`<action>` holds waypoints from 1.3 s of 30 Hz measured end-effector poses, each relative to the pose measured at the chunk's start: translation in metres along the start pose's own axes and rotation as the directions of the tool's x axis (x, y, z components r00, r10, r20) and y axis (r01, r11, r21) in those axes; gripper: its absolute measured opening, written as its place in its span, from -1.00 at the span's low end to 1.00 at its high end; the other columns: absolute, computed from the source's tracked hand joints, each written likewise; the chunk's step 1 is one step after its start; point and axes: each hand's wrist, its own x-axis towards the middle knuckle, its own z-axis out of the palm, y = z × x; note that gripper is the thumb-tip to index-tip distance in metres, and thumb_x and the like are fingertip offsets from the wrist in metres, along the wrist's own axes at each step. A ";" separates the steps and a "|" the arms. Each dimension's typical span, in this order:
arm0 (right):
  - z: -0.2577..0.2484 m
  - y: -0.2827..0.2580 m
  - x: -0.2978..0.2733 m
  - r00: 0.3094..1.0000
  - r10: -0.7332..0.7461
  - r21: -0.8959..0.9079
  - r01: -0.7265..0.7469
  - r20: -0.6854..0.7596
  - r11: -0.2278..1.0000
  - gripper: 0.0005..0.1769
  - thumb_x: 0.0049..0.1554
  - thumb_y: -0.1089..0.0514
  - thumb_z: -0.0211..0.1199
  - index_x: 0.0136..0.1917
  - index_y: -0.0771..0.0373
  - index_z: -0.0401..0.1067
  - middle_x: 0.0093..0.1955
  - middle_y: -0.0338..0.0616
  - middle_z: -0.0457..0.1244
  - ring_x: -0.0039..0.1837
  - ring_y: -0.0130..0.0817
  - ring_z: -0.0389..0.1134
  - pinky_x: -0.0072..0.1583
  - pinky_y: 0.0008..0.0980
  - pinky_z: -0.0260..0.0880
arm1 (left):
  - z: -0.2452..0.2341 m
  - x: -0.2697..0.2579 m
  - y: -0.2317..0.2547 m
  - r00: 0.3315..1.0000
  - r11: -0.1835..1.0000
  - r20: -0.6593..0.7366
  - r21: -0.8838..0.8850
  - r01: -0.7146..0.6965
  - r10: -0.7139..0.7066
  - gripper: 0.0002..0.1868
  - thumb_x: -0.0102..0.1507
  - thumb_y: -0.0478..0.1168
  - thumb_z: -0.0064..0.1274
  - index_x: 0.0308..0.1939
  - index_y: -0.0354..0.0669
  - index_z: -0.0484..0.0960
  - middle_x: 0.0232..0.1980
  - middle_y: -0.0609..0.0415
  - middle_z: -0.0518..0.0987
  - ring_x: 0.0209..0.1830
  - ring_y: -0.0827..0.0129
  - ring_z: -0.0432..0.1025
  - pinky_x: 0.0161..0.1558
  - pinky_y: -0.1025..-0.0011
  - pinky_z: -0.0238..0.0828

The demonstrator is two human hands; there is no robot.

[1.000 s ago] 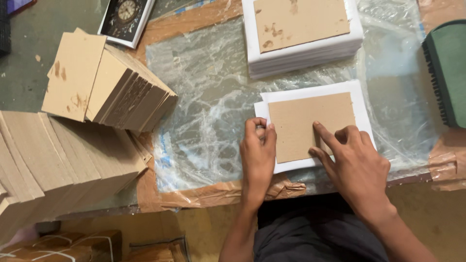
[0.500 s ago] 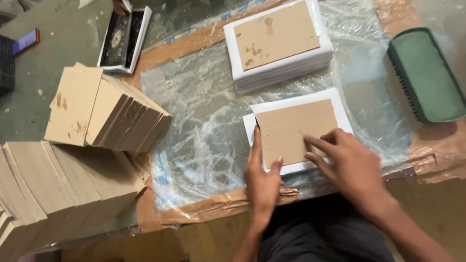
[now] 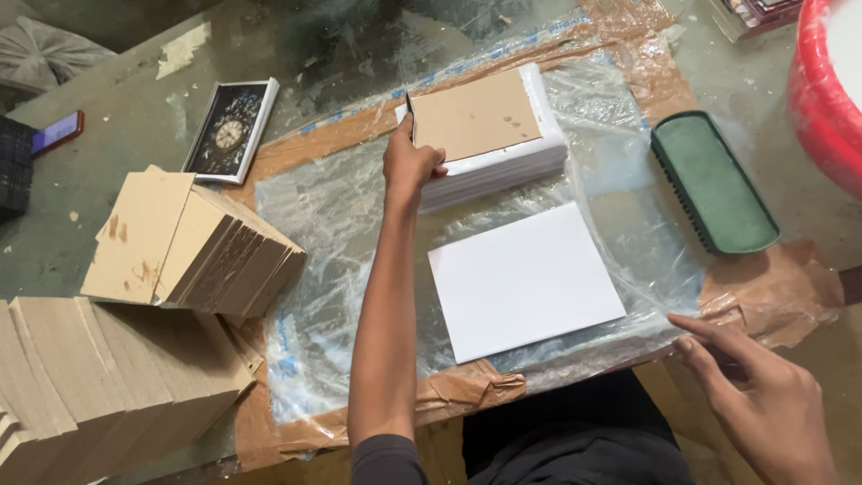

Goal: The person assembles book covers by placing a brown cardboard sheet onto a white book block and pressing it down. They use a green handheld tool to smooth the surface of the cardboard and the book block. The person repeats this process for multiple units, stacking the finished items on the table.

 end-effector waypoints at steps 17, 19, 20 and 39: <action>-0.016 0.004 0.037 0.955 -0.262 -0.113 0.247 -0.141 0.962 -0.72 0.31 0.02 0.34 0.25 0.11 0.55 0.06 0.01 0.42 0.04 -0.20 0.49 0.07 -0.29 0.45 | -0.043 -0.099 0.014 0.986 0.628 -0.039 0.775 -0.075 0.165 0.12 0.17 0.09 0.32 0.61 -0.18 -0.03 0.58 -0.30 0.11 0.08 -0.25 0.48 -0.02 -0.06 0.51; -0.014 0.004 0.053 0.886 -0.423 -0.299 0.358 -0.190 0.884 -0.68 0.33 -0.03 0.33 0.26 0.13 0.54 0.13 0.07 0.40 0.10 -0.13 0.47 0.11 -0.28 0.46 | -0.048 -0.156 0.003 0.934 0.446 0.183 0.839 -0.311 0.307 0.09 0.16 -0.03 0.35 0.62 -0.22 0.03 0.58 -0.29 0.17 0.16 -0.10 0.40 0.03 -0.03 0.47; -0.014 0.000 0.076 0.805 -0.546 -0.457 0.405 -0.232 0.792 -0.64 0.29 -0.08 0.32 0.25 0.12 0.53 0.17 0.10 0.38 0.13 -0.09 0.47 0.12 -0.27 0.48 | -0.047 -0.173 0.002 0.877 0.344 0.286 0.837 -0.425 0.387 0.09 0.15 -0.08 0.36 0.62 -0.24 0.06 0.58 -0.29 0.20 0.20 -0.03 0.36 0.06 -0.01 0.45; 0.028 -0.005 0.178 0.975 -0.182 -0.550 0.083 -0.128 0.831 -0.17 0.10 -0.32 0.38 0.44 0.25 0.45 -0.09 0.20 0.41 -0.09 0.09 0.45 -0.05 0.00 0.43 | -0.058 -0.217 -0.046 0.819 0.443 0.571 0.719 -0.536 0.064 0.14 -0.07 0.04 0.40 0.46 -0.28 0.16 0.59 -0.11 0.06 0.58 -0.03 -0.04 0.32 -0.11 0.16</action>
